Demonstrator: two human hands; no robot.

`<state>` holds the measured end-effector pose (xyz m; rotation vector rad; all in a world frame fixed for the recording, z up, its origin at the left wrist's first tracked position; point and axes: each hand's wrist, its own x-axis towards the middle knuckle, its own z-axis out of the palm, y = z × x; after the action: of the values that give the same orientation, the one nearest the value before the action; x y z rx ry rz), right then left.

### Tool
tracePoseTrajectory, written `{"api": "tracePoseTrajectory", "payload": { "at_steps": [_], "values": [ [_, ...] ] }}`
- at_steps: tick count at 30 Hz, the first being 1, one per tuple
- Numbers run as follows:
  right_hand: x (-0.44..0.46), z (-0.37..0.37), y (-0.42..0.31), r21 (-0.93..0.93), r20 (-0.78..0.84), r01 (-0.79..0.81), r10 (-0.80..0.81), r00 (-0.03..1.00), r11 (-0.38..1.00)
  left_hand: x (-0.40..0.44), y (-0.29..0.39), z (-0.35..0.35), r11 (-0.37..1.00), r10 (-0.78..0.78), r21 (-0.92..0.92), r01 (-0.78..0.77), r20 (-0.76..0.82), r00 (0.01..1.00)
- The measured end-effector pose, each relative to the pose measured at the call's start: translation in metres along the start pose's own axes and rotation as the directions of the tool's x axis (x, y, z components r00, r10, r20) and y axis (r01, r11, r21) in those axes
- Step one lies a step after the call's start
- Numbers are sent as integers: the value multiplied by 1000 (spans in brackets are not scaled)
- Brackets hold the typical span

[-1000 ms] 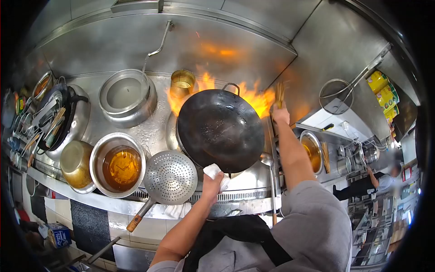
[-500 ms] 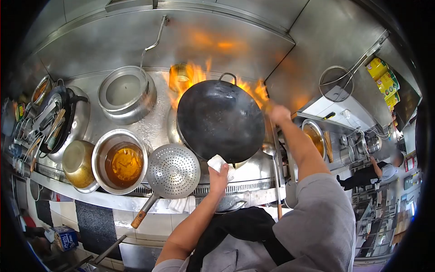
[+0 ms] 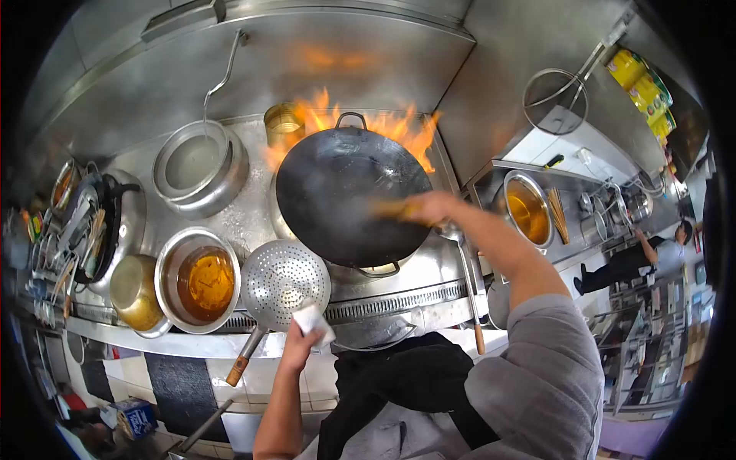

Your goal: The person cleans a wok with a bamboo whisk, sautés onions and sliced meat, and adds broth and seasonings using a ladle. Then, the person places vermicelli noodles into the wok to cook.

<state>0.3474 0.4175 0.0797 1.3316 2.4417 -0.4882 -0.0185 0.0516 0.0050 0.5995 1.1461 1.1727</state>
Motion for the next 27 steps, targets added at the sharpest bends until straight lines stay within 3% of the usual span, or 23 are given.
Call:
{"api": "tracePoseTrajectory", "payload": {
  "at_steps": [1, 2, 3, 4, 5, 6, 7, 9, 10, 11, 13, 14, 15, 17, 19, 20, 21, 23, 24, 25, 27],
  "values": [
    [-45, -73, -32, -91, -77, -527, 521, 850, 845, -10, -6, -11, 1000, 6, 14, -6, 10, 1000],
    [-48, -86, 5, 10, -255, -613, 595, 762, 790, -18, -13, -24, 981, 23, 192, -26, 17, 1000],
    [-36, -75, 60, 225, -486, -670, 677, 552, 707, -23, -17, -30, 931, 40, 362, -46, 24, 999],
    [-60, -93, 44, 676, -414, -439, 798, 439, 592, -28, -20, -29, 879, 35, 475, -28, -5, 999],
    [-88, -107, 23, 944, -264, -86, 887, 378, 318, -33, -27, -28, 872, 32, 489, -27, -3, 999],
    [-98, -86, 34, 949, -256, -77, 892, 372, 305, -31, -39, -25, 824, 75, 564, -43, -34, 997],
    [-106, -54, 51, 935, -342, 46, 858, 384, 353, -26, -56, -22, 770, 124, 636, -59, -59, 991],
    [-124, 20, 57, 866, -501, 223, 769, 396, 449, -19, -86, -19, 800, 232, 583, -139, -88, 969],
    [-134, 70, 61, 846, -530, 251, 691, 491, 470, -19, -88, -14, 714, 252, 696, -79, -150, 956],
    [-158, 106, 42, 879, -463, 215, 659, 592, 425, -21, -90, -8, 617, 282, 787, -6, -213, 935],
    [-175, 207, 25, 936, -329, 121, 701, 633, 329, -32, -73, 17, 604, 304, 796, 39, -276, 912],
    [-214, 189, -19, 970, -80, -105, 700, 710, 217, -28, -85, 13, 552, 319, 832, 48, -264, 910],
    [-213, 227, -14, 989, 17, -108, 641, 767, 102, -24, -101, 7, 496, 328, 866, 64, -255, 910],
    [-218, 268, -22, 994, -52, -21, 617, 785, 111, -17, -114, 2, 385, 335, 913, 137, -277, 901],
    [-245, 256, -26, 975, -61, -49, 475, 878, 215, -30, -65, 56, 325, 242, 889, 322, -407, 881],
    [-266, 233, -28, 958, 198, -267, 434, 879, 104, -28, -57, 71, 270, 398, 940, 210, -307, 865],
    [-271, 247, -13, 962, 194, -256, 420, 887, 97, -24, -48, 85, 191, 535, 976, 101, -190, 823],
    [-289, 293, 29, 809, -239, 8, 317, 918, 587, -10, -12, 139, 63, 665, 981, -181, 94, 741],
    [-307, 304, 39, 792, -369, 114, 322, 872, 600, -1, 8, 171, 37, 677, 955, -293, 191, 711],
    [-327, 310, 50, 796, -371, 124, 316, 873, 593, 11, 24, 202, 10, 687, 916, -402, 285, 669],
    [-374, 321, 68, 959, -31, -66, 333, 942, 276, 35, 38, 246, -181, 661, 890, -418, 425, 619]
  ]
}}
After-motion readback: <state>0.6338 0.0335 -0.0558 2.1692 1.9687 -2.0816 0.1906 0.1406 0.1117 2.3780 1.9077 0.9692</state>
